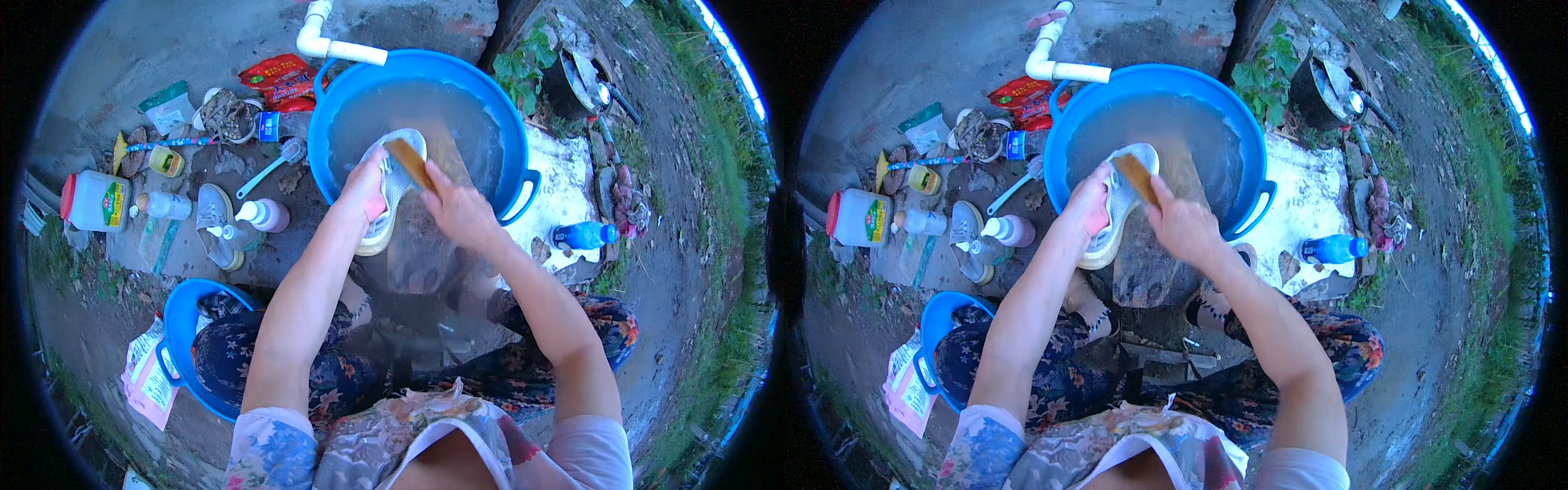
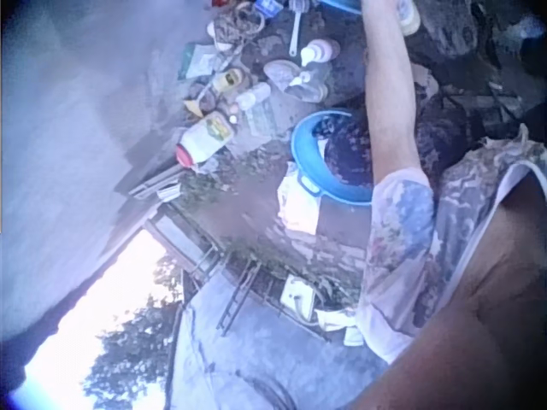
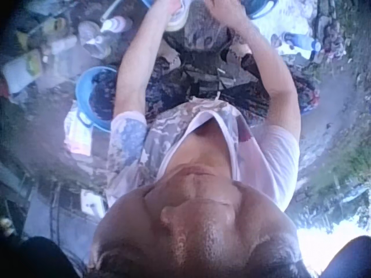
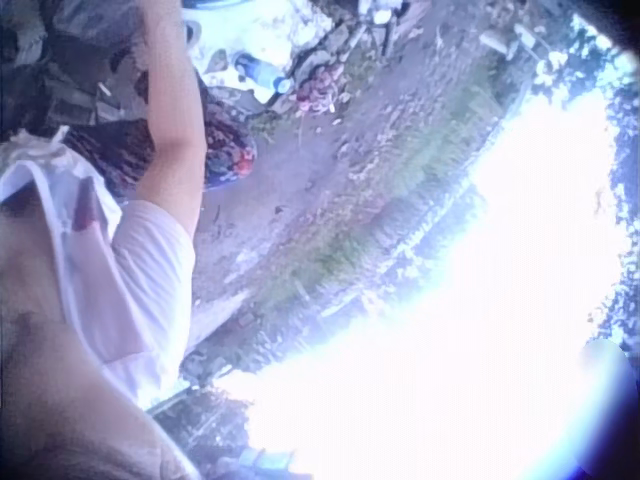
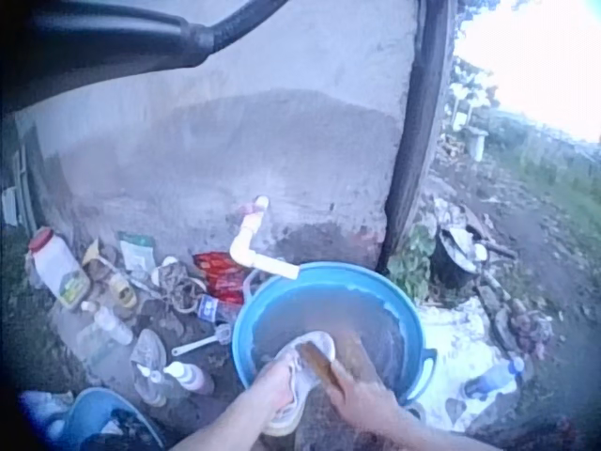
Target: The person washes a white sneaker by hand using a brush and water from a blue basin. They repeatedly scrub the shoe's upper and sole, rinse it with water from a bottle, and continue scrubbing throughout the clip.
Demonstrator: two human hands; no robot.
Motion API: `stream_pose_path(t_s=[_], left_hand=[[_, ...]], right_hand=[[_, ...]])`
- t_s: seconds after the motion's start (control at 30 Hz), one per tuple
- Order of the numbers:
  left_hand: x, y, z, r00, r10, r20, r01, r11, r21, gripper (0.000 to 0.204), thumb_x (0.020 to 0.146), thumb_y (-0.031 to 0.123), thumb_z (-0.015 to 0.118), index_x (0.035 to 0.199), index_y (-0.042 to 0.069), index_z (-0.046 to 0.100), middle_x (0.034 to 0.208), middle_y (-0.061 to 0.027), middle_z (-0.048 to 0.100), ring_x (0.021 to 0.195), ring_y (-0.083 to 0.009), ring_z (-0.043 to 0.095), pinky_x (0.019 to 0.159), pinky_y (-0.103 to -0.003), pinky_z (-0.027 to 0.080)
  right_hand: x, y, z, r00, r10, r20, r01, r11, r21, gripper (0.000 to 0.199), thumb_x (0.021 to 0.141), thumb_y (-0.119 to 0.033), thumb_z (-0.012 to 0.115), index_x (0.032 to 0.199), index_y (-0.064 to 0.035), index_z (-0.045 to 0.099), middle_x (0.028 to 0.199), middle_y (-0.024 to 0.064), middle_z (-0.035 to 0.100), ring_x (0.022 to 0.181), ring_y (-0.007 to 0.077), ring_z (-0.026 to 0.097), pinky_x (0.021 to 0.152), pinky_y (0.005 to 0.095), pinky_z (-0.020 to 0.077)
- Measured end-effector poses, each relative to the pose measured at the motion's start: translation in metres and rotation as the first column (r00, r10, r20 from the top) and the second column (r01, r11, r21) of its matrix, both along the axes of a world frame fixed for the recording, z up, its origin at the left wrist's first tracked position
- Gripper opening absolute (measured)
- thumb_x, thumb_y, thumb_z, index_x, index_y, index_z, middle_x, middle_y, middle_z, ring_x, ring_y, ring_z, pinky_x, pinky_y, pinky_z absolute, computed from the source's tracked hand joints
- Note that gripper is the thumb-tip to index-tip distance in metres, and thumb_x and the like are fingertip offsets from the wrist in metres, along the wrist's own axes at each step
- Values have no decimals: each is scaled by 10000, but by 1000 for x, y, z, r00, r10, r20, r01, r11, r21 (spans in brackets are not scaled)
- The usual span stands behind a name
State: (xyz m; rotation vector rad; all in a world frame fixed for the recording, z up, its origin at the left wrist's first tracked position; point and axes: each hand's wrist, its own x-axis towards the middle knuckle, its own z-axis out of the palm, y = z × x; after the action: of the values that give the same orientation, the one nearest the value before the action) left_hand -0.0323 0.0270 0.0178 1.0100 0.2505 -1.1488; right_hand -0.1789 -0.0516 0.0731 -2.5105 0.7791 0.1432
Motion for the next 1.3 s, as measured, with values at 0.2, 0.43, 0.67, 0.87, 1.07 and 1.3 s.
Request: stream_pose_path(t_s=[0.2,0.43,0.67,0.87,1.07,1.3], left_hand=[[-3,3,-11,979,-56,196,43,997,69,317,941,131,456,1180,-71,509,1143,-167,592,1028,-253,592,918,-371,461],[-8,3,-18,721,-353,595,64,890,451,356,901,196,492,1069,-112,552,1049,-260,599,998,-339,588,857,-409,442],[-5,22,-14,-227,-527,819,124,819,561,266,828,112,553,1019,-70,586,1006,-266,608,941,-402,588,841,-426,455],[-4,21,18,992,34,-118,-73,938,-338,469,949,394,446,1266,49,469,1210,-123,556,1103,-239,546,984,-370,410],[-20,4,0,990,139,-14,-139,989,-40,397,976,377,423,1199,59,501,1120,-110,596,1000,-224,591,904,-363,474],[-19,15,23,978,130,-165,-160,970,-184,453,989,358,390,1284,15,397,1228,-141,513,1084,-229,541,925,-359,460]], right_hand=[[34,-21,-28,991,-132,0,132,990,-49,538,918,-312,462,1406,-120,339,1000,280,622,914,440,611,870,502,459],[27,-31,-24,987,-95,-126,82,991,-106,560,921,-397,444,1426,-195,310,1000,253,636,947,406,622,866,496,476],[22,-60,-15,942,-252,223,246,968,53,550,914,-375,433,1377,-82,384,1064,262,613,982,420,597,880,449,471],[7,18,-4,968,-44,248,-3,983,186,543,898,-337,501,1364,-78,401,998,306,604,958,451,591,877,476,459],[40,-33,-30,985,-133,108,148,980,-137,519,895,-363,487,1362,-145,418,896,282,638,849,433,632,775,508,503],[6,6,-18,962,80,262,-75,997,-29,543,903,-395,471,1386,-160,390,951,290,629,820,455,627,782,518,501]])
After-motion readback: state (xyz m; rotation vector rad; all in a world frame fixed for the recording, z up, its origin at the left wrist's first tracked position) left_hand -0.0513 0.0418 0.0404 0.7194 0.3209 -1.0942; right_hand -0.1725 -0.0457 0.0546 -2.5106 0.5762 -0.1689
